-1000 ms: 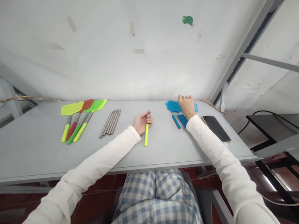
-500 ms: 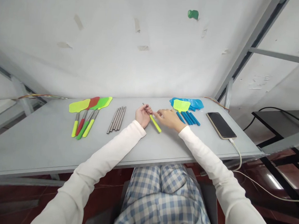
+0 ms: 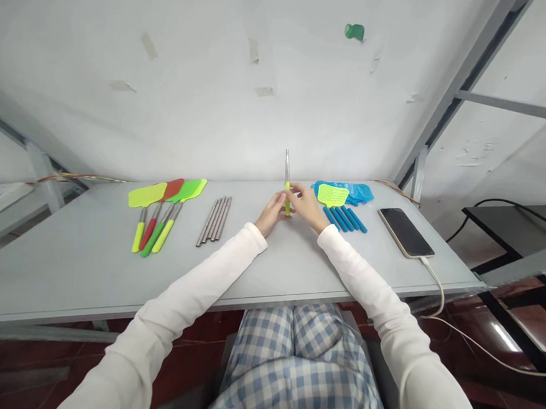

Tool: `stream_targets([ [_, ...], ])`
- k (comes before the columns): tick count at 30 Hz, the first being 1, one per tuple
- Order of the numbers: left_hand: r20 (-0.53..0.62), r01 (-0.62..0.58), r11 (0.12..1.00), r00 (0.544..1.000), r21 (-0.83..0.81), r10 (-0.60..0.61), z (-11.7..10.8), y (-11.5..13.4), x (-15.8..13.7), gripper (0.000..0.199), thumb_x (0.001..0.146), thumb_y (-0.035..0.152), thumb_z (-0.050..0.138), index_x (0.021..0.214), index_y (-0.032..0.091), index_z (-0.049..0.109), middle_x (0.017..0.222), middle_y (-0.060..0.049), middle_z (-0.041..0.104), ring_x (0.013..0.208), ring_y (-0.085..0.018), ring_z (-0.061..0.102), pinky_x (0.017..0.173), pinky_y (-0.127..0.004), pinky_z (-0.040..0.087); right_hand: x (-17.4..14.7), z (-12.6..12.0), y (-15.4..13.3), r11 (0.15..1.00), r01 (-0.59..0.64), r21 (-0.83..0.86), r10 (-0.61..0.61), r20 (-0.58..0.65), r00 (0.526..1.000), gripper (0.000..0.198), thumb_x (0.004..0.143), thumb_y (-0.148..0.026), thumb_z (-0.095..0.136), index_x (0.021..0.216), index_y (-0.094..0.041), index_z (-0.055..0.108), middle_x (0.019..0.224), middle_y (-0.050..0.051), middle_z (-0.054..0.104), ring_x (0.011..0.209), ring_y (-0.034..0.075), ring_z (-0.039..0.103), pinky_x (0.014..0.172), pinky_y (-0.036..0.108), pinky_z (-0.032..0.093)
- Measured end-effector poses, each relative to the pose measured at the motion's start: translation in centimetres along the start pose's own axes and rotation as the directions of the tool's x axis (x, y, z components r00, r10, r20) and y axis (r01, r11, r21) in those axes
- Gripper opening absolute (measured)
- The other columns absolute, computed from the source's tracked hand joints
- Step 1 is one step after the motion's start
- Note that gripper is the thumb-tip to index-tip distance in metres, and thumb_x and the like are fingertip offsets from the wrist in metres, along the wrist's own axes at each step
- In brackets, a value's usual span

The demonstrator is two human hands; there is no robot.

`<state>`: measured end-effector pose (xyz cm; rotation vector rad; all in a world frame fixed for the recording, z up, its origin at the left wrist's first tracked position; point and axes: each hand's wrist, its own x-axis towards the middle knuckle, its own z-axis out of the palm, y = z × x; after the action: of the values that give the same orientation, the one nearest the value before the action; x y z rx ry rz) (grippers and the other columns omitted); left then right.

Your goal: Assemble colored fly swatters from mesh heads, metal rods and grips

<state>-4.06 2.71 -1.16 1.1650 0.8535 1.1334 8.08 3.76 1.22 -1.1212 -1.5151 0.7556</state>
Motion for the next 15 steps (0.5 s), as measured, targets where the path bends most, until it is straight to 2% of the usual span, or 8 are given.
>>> stream_targets([
  [3, -0.037, -0.063, 0.910, 0.996, 0.410, 0.086, -0.1, -0.5, -0.3, 0.027, 0.093, 0.030, 0.044, 0.118, 0.019, 0.045, 0.098, -0.005, 0.058, 0.065, -0.010, 0.057, 0.063, -0.026, 0.047, 0.5, -0.5, -0.5, 0.951, -0.155, 0.269, 0.200, -0.150, 0.968, 0.019, 0.081, -0.038, 0.058, 0.089, -0.021, 0.062, 0.097, 0.002, 0.067, 0.088, 0.015, 0.058, 0.087, 0.030, 0.044],
  [4, -0.025, -0.114, 0.831, 0.988, 0.545, 0.151, -0.1, -0.6, -0.5, 0.026, 0.092, 0.027, 0.045, 0.116, 0.018, 0.046, 0.101, -0.007, 0.057, 0.071, -0.012, 0.058, 0.068, -0.028, 0.048, 0.8, -0.8, -0.7, 0.890, -0.204, 0.408, 0.282, -0.140, 0.949, 0.018, 0.083, -0.039, 0.056, 0.087, -0.022, 0.060, 0.093, 0.002, 0.067, 0.084, 0.014, 0.058, 0.084, 0.030, 0.046],
  [7, 0.096, -0.245, 0.488, 0.946, 0.838, 0.310, -0.2, -0.3, -1.2, 0.024, 0.092, 0.024, 0.045, 0.115, 0.017, 0.049, 0.114, -0.012, 0.053, 0.099, -0.019, 0.058, 0.086, -0.032, 0.044, 1.5, -1.6, -1.6, 0.619, -0.311, 0.721, 0.439, 0.010, 0.898, 0.023, 0.088, -0.040, 0.049, 0.074, -0.022, 0.049, 0.065, -0.002, 0.058, 0.061, 0.012, 0.053, 0.066, 0.028, 0.049],
  [9, 0.154, -0.241, 0.338, 0.952, 0.910, 0.265, -0.2, 0.2, -1.8, 0.026, 0.095, 0.027, 0.038, 0.116, 0.019, 0.049, 0.111, -0.012, 0.055, 0.101, -0.022, 0.057, 0.085, -0.033, 0.042, 1.9, -1.9, -2.1, 0.486, -0.325, 0.812, 0.468, 0.073, 0.881, 0.032, 0.091, -0.037, 0.042, 0.063, -0.023, 0.035, 0.046, -0.007, 0.038, 0.044, 0.009, 0.038, 0.050, 0.023, 0.042],
  [10, 0.166, -0.228, 0.316, 0.963, 0.921, 0.211, -0.2, 0.6, -2.0, 0.027, 0.096, 0.030, 0.034, 0.117, 0.021, 0.049, 0.104, -0.010, 0.057, 0.095, -0.022, 0.058, 0.081, -0.033, 0.042, 2.0, -2.0, -2.2, 0.449, -0.315, 0.836, 0.474, 0.076, 0.877, 0.036, 0.091, -0.033, 0.040, 0.059, -0.023, 0.026, 0.042, -0.009, 0.026, 0.039, 0.008, 0.027, 0.043, 0.020, 0.035],
  [12, 0.187, -0.211, 0.361, 0.977, 0.908, 0.102, -0.1, 1.2, -2.6, 0.026, 0.097, 0.035, 0.032, 0.115, 0.024, 0.048, 0.085, -0.004, 0.057, 0.079, -0.020, 0.058, 0.072, -0.030, 0.040, 2.0, -2.1, -2.3, 0.413, -0.292, 0.863, 0.479, 0.067, 0.875, 0.039, 0.091, -0.026, 0.035, 0.060, -0.022, 0.011, 0.041, -0.010, 0.010, 0.037, 0.007, 0.009, 0.035, 0.019, 0.019],
  [14, 0.203, -0.196, 0.521, 0.978, 0.831, 0.045, 0.2, 1.7, -3.1, 0.019, 0.095, 0.036, 0.038, 0.106, 0.025, 0.049, 0.068, 0.002, 0.050, 0.062, -0.015, 0.050, 0.064, -0.026, 0.035, 1.9, -2.3, -2.5, 0.392, -0.304, 0.868, 0.485, 0.086, 0.870, 0.039, 0.090, -0.022, 0.034, 0.064, -0.022, 0.005, 0.042, -0.010, 0.005, 0.038, 0.007, 0.003, 0.034, 0.020, 0.010],
  [15, 0.191, -0.155, 0.649, 0.981, 0.745, 0.015, 0.4, 2.0, -3.4, 0.014, 0.094, 0.035, 0.043, 0.100, 0.025, 0.050, 0.062, 0.004, 0.044, 0.056, -0.013, 0.045, 0.059, -0.024, 0.032, 1.8, -2.5, -2.7, 0.380, -0.317, 0.869, 0.482, 0.106, 0.869, 0.039, 0.089, -0.021, 0.034, 0.065, -0.022, 0.003, 0.043, -0.009, 0.003, 0.038, 0.007, 0.002, 0.034, 0.020, 0.008],
])
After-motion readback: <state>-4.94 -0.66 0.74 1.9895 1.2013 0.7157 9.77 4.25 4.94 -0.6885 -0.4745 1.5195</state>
